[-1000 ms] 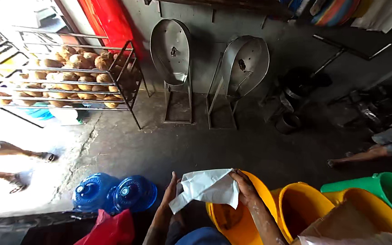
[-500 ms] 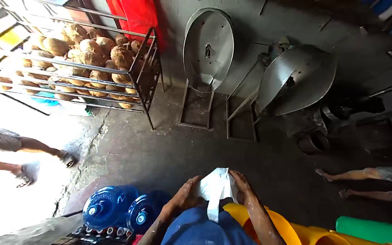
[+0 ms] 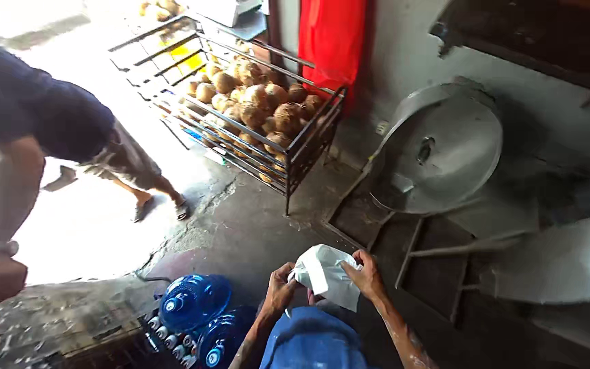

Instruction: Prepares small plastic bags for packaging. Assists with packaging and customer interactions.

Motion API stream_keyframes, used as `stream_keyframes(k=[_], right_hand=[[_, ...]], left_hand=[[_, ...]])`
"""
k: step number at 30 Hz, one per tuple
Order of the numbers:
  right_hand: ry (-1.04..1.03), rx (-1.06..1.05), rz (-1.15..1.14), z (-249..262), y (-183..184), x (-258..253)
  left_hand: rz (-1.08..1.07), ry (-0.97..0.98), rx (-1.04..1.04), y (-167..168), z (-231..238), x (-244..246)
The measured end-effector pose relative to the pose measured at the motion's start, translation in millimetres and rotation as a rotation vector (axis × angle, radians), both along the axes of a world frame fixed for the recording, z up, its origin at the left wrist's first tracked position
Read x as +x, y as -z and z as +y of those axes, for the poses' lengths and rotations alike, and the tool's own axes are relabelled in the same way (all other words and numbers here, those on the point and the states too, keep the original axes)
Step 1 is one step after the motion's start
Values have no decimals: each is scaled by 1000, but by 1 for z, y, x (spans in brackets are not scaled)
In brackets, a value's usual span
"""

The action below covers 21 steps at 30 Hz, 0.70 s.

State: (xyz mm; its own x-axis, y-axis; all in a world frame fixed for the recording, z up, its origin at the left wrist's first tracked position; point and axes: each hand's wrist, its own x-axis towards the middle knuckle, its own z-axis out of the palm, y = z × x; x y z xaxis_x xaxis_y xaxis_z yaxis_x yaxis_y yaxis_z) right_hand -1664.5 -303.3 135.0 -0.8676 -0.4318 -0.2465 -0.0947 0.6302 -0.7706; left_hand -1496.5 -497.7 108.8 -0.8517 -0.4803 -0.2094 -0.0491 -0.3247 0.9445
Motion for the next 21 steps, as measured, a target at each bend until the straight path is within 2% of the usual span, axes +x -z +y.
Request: stream_keyframes(k=[2, 4, 6, 9, 12, 14, 16, 21], right_hand=[[-209, 29, 179, -36, -17, -18], [-425, -81, 276, -79, -32, -28], [-643, -182, 186, -128, -39, -34], [-890, -343, -181, -203, -20, -43], [-925, -372, -394, -281, -4, -44], [-967, -285, -363, -326, 1, -40], [-1045, -235, -302, -375, -1, -33], [-1297, -347, -249, -484, -1, -2]], left_hand=[[11, -53, -23, -8, -22, -7], [79, -44, -89, -11, -46, -10], [149, -10, -209, -8, -72, -11], [150, -14, -293, -4, -114, -9], [20, -27, -274, -5, -168, 5], [-6, -30, -205, -5, -205, 25], [-54, -113, -186, -9, -242, 48], [-261, -219, -168, -30, -314, 77]])
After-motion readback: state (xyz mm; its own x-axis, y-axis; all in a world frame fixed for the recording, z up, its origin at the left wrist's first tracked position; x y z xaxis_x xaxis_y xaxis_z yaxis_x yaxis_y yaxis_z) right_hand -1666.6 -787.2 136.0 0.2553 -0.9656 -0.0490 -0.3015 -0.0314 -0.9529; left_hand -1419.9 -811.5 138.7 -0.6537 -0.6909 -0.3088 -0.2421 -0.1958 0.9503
